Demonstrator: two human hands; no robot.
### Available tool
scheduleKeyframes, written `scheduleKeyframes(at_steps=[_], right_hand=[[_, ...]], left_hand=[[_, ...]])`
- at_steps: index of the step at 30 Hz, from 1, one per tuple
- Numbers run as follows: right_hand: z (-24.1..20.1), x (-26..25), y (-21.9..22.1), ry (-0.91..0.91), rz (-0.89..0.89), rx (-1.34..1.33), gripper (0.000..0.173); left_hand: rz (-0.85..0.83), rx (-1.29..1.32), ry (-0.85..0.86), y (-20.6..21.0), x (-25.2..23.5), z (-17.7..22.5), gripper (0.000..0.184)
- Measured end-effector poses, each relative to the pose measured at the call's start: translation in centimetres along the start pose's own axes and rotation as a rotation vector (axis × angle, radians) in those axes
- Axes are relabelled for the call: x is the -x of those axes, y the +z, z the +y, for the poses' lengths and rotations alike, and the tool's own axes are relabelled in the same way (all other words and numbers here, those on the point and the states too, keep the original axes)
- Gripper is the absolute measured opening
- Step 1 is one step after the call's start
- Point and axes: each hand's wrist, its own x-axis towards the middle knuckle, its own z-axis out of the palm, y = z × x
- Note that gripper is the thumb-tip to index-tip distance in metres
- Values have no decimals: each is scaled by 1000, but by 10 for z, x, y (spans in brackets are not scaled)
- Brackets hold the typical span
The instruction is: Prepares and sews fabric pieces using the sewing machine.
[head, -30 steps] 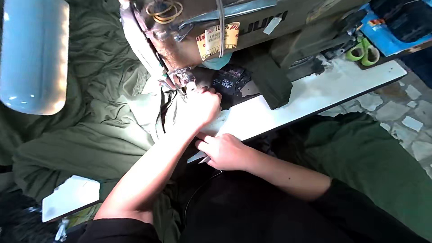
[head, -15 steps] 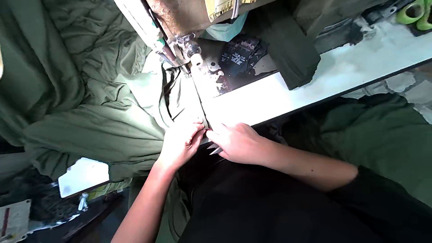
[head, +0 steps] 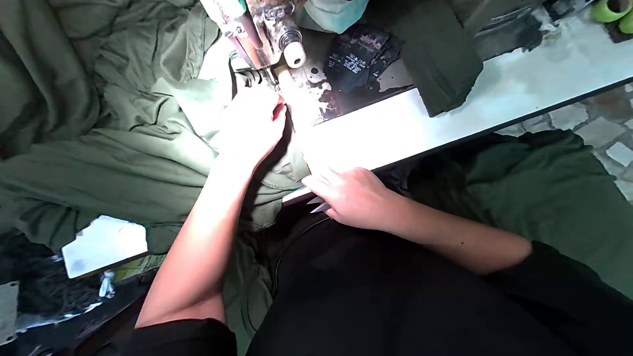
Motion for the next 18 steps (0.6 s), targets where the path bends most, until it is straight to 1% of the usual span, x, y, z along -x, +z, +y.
scheduleKeyframes(at_steps=[3,7,10,14,18], right_hand=[[0,0,-1,-2,-11,7,37],[1,0,2,-20,11,10,41],[2,1,3,-31,21,18,47],[2,1,1,-25,7,6,49],[2,1,1,-20,-10,2,51]], left_hand=[[16,-2,79,13,2,-7,21],[24,92,107,14,32,-1,23],[35,149,87,18,49,4,26],[31,173,53,21,62,8,30],[53,173,23,21,71,14,29]])
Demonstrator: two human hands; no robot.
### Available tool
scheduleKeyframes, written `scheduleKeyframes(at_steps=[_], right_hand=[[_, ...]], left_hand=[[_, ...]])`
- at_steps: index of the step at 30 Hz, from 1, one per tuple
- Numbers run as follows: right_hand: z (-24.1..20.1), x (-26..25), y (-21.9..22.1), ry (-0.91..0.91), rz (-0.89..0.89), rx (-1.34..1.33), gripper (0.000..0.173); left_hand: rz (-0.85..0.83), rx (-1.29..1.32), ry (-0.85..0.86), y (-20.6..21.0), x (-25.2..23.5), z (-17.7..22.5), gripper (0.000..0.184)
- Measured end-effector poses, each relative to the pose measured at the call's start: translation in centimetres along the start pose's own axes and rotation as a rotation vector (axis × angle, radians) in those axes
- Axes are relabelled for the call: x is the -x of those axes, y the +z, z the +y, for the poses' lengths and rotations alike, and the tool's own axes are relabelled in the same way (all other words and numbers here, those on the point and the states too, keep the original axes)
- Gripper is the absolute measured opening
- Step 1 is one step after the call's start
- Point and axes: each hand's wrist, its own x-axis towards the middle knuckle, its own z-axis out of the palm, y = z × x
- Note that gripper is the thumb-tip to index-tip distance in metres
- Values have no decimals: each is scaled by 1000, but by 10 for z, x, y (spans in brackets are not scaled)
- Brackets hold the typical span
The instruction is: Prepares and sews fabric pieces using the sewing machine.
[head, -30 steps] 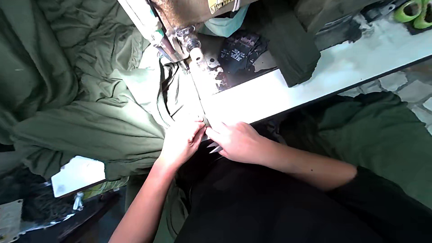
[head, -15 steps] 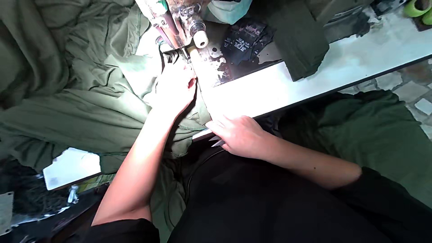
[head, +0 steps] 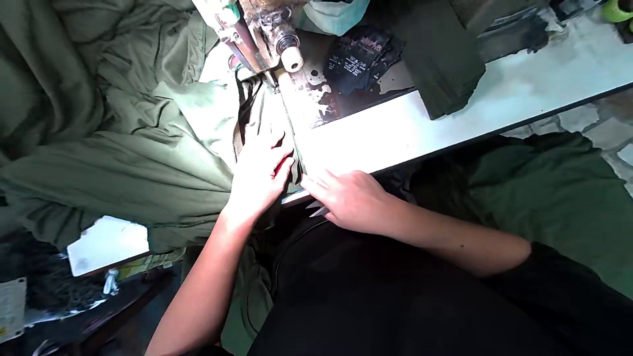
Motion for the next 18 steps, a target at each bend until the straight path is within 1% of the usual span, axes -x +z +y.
scheduleKeyframes(at_steps=[4,6,8,12,14,18], right_hand=[[-1,1,2,-8,26,25,47],[1,2,9,-80,133,55,39],[3,2,12,-160,179,95,35],[5,0,8,-189,119,101,34],[6,-2,5,-169,112,7,34],[9,-7,-9,-73,192,-358,41]], left_hand=[[-22,-73,54,1,5,5,26],[-17,-102,83,2,8,7,23],[-11,-109,100,2,7,6,23],[-35,-92,69,1,10,7,27],[-40,-89,75,0,11,7,30],[-86,-141,126,-4,7,9,41]])
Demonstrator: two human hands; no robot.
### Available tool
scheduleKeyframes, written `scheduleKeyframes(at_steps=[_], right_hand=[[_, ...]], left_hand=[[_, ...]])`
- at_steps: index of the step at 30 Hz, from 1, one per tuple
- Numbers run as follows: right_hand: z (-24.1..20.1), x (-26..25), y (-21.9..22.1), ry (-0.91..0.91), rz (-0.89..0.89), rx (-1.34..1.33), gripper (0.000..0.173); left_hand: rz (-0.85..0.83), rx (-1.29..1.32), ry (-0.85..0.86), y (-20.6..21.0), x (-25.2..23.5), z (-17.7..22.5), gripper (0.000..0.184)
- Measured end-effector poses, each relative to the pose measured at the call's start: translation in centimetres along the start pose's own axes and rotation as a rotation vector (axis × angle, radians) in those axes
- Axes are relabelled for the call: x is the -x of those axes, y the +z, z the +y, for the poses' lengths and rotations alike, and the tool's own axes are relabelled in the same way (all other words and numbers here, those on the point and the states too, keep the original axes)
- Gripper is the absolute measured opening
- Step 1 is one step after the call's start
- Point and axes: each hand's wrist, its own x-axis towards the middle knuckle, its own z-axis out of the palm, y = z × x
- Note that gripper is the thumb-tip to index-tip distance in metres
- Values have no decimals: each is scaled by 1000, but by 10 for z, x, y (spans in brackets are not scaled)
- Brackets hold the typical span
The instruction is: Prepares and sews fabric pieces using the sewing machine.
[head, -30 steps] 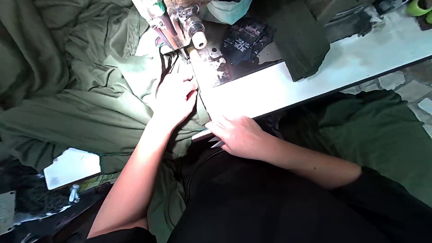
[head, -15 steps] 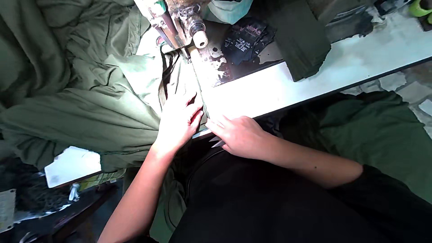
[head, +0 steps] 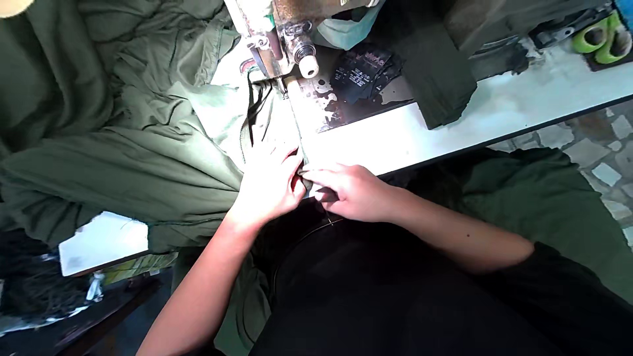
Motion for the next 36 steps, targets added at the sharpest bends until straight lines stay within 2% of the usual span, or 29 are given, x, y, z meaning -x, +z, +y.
scheduleKeyframes(at_steps=[3,5,7,10,13,18,23,26,28,30,31,33,36], right_hand=[[0,-4,-4,25,71,9,47],[1,-3,0,33,-33,151,43],[-5,0,3,75,-175,272,48],[-16,2,7,135,-253,332,56],[-19,4,11,149,-251,348,58],[-16,5,14,108,-219,381,52],[-17,2,4,151,-301,334,48],[-1,-4,-8,159,-79,255,24],[11,-15,-22,245,-63,277,27],[25,-24,-27,220,-80,324,30],[31,-28,-28,184,-92,351,25],[38,-34,-27,129,-94,399,22],[48,-38,-22,57,-22,424,28]], left_hand=[[56,26,19,3,-6,0,27],[115,110,-23,7,-9,-2,21],[156,220,-103,7,-9,-1,24],[154,235,-144,8,-3,5,24],[119,164,-113,11,2,7,28],[146,121,-98,15,2,6,30],[124,52,-53,15,2,5,27],[127,43,-8,16,-1,1,23],[115,52,16,16,-4,-2,23],[108,78,30,15,-6,-5,21],[113,111,19,14,-8,-6,22],[143,204,-66,11,-12,-8,24],[165,320,-192,4,-20,-10,27]])
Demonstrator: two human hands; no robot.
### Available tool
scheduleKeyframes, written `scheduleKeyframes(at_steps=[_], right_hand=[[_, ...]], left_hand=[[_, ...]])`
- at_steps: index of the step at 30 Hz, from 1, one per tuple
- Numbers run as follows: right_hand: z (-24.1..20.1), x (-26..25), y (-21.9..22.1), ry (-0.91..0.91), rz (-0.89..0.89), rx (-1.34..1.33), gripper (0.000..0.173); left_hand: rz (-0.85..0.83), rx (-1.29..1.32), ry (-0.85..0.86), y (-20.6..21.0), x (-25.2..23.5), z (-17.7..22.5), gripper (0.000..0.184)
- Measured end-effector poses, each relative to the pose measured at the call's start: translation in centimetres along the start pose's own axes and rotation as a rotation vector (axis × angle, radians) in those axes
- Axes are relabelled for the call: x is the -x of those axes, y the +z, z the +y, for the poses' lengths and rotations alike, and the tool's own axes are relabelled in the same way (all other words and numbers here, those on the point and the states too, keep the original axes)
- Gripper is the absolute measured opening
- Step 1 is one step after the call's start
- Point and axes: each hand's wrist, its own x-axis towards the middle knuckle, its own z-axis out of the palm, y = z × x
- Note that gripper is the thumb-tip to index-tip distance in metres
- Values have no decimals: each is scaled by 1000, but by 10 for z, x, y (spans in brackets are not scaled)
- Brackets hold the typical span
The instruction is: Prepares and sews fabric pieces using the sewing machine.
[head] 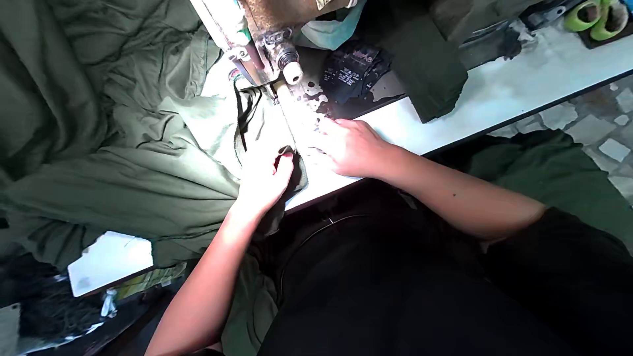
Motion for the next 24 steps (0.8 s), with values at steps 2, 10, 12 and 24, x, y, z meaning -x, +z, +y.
scheduleKeyframes(at_steps=[2,10,12,24], right_hand=[[4,-3,5,-36,18,-16,28],[-11,-18,-1,-51,-35,-127,32],[-16,-23,-3,-13,-106,-131,32],[3,-9,20,-11,311,-161,30]], left_hand=[[9,2,-30,-1,-4,2,27],[22,-39,-16,0,-9,4,27],[16,-44,-12,0,-8,3,28],[76,-22,-26,6,-8,0,30]])
